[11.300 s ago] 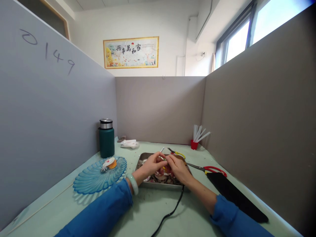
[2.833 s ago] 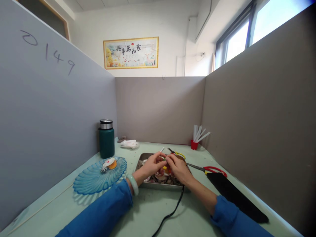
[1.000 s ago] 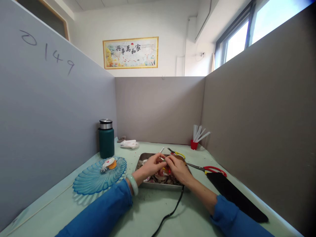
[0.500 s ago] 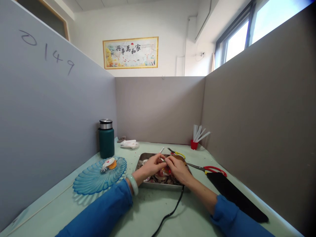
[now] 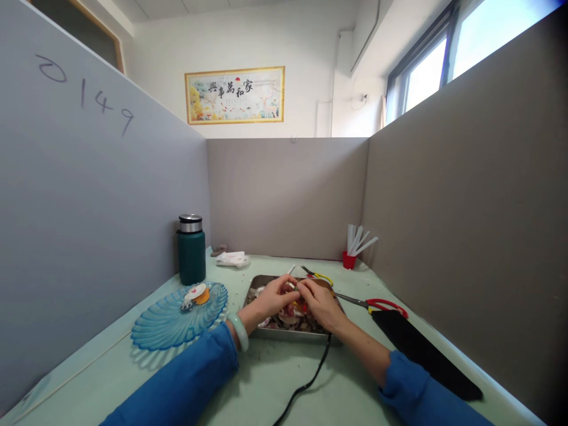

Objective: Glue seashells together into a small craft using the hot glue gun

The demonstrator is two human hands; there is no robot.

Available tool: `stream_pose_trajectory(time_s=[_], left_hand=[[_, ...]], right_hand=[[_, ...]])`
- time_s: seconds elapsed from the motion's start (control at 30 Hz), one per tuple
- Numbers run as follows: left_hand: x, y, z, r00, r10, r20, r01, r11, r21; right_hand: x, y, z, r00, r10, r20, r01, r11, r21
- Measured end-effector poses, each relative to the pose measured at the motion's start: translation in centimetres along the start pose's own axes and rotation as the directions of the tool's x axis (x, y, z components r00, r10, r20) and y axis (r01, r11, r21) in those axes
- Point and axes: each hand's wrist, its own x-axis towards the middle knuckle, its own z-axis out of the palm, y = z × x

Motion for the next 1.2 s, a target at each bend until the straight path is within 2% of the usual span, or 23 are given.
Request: stream_pose_trajectory(time_s=[0.57, 0.87, 1.2], left_hand=[[-0.06, -0.14, -0.12, 0.998, 0.055, 0.023, -0.054, 0.998, -0.039], [-0.09, 0.10, 0.10, 0.999, 0.036, -0.008, -0.036, 0.999, -0.009], [-0.01, -0.19, 0.01, 0.999, 0.045, 0.014, -0.045, 0.999, -0.020]], right_hand=[[-0.11, 0.03, 0.05, 1.000, -0.009, 0.004, 0.009, 0.995, 0.102], [0.03, 0.09, 0.07, 1.000, -0.022, 0.001, 0.022, 0.997, 0.075], [-0.08, -0.34, -0.11, 1.000, -0.005, 0.007, 0.005, 0.999, 0.054]])
